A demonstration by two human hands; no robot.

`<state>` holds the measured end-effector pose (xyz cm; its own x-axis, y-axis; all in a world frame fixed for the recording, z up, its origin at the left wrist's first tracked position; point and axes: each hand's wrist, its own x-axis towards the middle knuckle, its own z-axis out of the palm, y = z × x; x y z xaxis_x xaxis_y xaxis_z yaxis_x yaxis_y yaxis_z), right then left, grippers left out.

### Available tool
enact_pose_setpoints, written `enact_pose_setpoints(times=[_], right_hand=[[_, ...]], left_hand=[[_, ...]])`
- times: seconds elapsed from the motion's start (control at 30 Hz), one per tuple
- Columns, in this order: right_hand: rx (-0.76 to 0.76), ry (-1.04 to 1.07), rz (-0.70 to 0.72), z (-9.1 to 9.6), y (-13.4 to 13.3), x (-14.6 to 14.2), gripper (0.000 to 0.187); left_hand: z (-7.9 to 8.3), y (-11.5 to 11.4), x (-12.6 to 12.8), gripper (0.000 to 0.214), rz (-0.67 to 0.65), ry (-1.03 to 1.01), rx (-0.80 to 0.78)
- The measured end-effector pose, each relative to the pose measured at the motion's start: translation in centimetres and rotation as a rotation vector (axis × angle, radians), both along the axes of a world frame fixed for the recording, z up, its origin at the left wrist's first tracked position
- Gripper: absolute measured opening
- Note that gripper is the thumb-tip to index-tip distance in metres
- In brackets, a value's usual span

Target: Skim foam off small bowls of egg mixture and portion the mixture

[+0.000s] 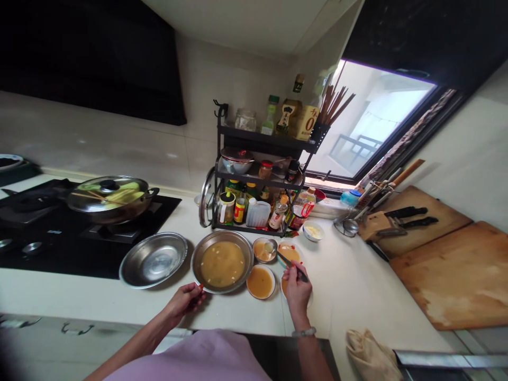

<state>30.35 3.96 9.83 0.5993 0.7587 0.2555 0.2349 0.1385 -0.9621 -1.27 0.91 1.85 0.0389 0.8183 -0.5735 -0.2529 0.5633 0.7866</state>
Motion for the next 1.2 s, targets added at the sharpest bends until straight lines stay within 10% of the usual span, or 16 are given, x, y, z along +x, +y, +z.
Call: enact_pose_setpoints(times=[0.4,0.8,1.2], right_hand=[[0.092,-0.163,0.105,0.9,-1.6,-2.0,0.039],[-0.039,-0.208,0.429,-3.8,-2.3,-7.4,0.028],[-0.159,0.315,0.296,-4.6,-0.9,-7.6,0.027]], left_hand=[[-0.3,0.1,0.0,0.044,-0.02,0.045,0.025],[0.1,0.0,0.1,0.049,-0.006,0.008,0.016],[-0.4,0.1,0.1,0.047,0.001,-0.005,0.017]])
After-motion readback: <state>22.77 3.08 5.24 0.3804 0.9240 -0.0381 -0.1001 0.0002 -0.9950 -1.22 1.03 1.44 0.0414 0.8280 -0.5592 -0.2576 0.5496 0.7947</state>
